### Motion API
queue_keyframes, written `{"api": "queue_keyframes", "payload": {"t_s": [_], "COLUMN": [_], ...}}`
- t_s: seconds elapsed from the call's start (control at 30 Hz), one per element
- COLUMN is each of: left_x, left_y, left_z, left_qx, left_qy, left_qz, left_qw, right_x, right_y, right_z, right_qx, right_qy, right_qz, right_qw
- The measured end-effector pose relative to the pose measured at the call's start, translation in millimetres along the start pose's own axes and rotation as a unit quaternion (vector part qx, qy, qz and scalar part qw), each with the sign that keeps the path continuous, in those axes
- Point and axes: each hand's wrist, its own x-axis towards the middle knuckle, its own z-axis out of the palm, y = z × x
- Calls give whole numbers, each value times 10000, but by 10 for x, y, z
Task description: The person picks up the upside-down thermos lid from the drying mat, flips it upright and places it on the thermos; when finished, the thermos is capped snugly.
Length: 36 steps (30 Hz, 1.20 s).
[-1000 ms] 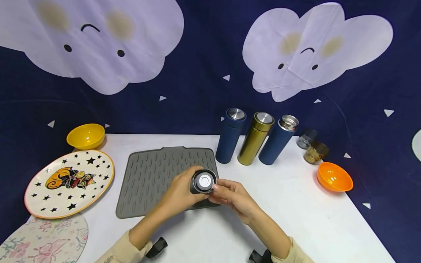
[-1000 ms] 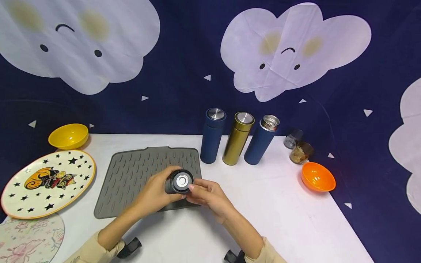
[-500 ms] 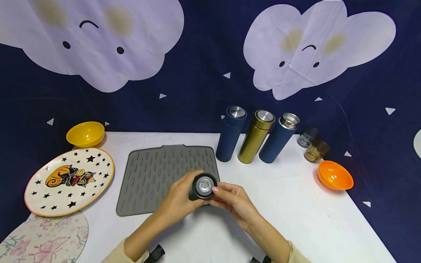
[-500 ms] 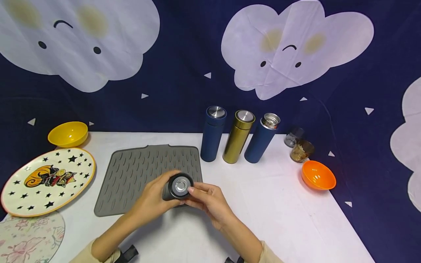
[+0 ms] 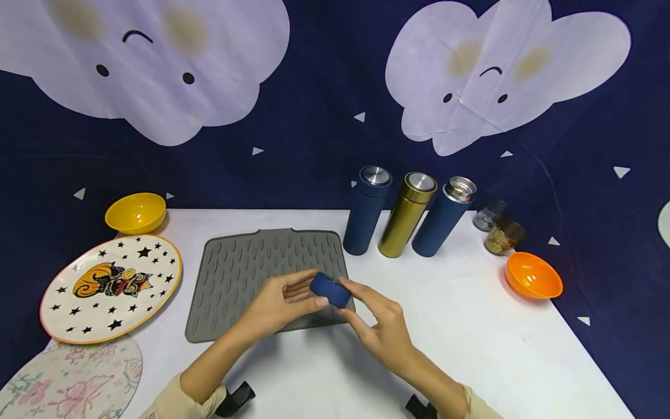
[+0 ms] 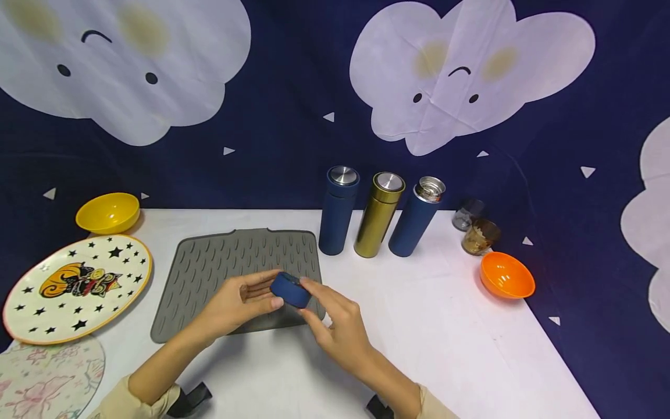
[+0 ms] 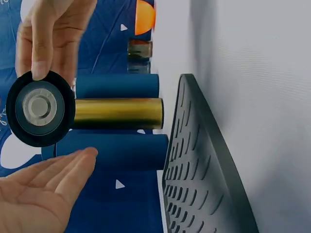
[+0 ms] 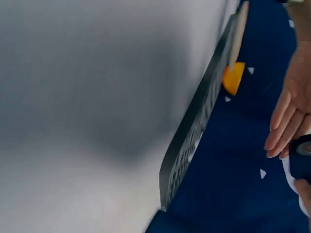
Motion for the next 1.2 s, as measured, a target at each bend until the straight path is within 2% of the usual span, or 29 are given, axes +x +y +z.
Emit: {"api": "queue_keyframes", "payload": {"t_s": [0.03,0.07,0.13,0.23,0.3,0.4,0.5,0.57,0.7,0.77,0.83,0.93,1.03,1.13,1.2], "left_x": [-1,-1,0,-2,-4,-25,-48,-60,-54,-41,-28,-12,3,29,59], "left_y": [9,14,22,26,20,22,23,19,2,-8,-17,-22,1,55,100], "left_z": [-5,-5,8,51,81,117,150,171,211,227,235,235,223,203,188], "left_qx": [-31,-45,-97,-177,-167,-40,189,391,603,615,630,677,735,794,835], "left_qy": [-71,-137,-232,-273,-247,-198,-162,-95,58,116,182,319,531,778,919], "left_qz": [42,149,408,752,933,1105,1272,1353,1559,1706,1855,1953,1879,1783,1774], "left_qw": [10000,9998,9989,9966,9952,9937,9916,9900,9859,9833,9804,9779,9780,9777,9763], "right_x": [21,43,99,179,215,237,239,238,233,221,208,184,155,116,93], "right_y": [4,7,7,-13,-30,-52,-73,-79,-69,-57,-42,-19,31,131,236], "right_z": [-4,-6,-15,-34,-52,-72,-79,-81,-90,-94,-95,-95,-107,-151,-200], "right_qx": [-498,-949,-1702,-2460,-2703,-2955,-3044,-3040,-2941,-2875,-2793,-2632,-2516,-2348,-2133], "right_qy": [45,106,254,447,495,530,561,574,556,530,481,444,626,949,1138], "right_qz": [-642,-1234,-2281,-3344,-3782,-4194,-4415,-4512,-4582,-4531,-4408,-4044,-3568,-2910,-2323], "right_qw": [9967,9878,9583,9087,8840,8567,8422,8371,8369,8422,8517,8748,8975,9226,9421]}}
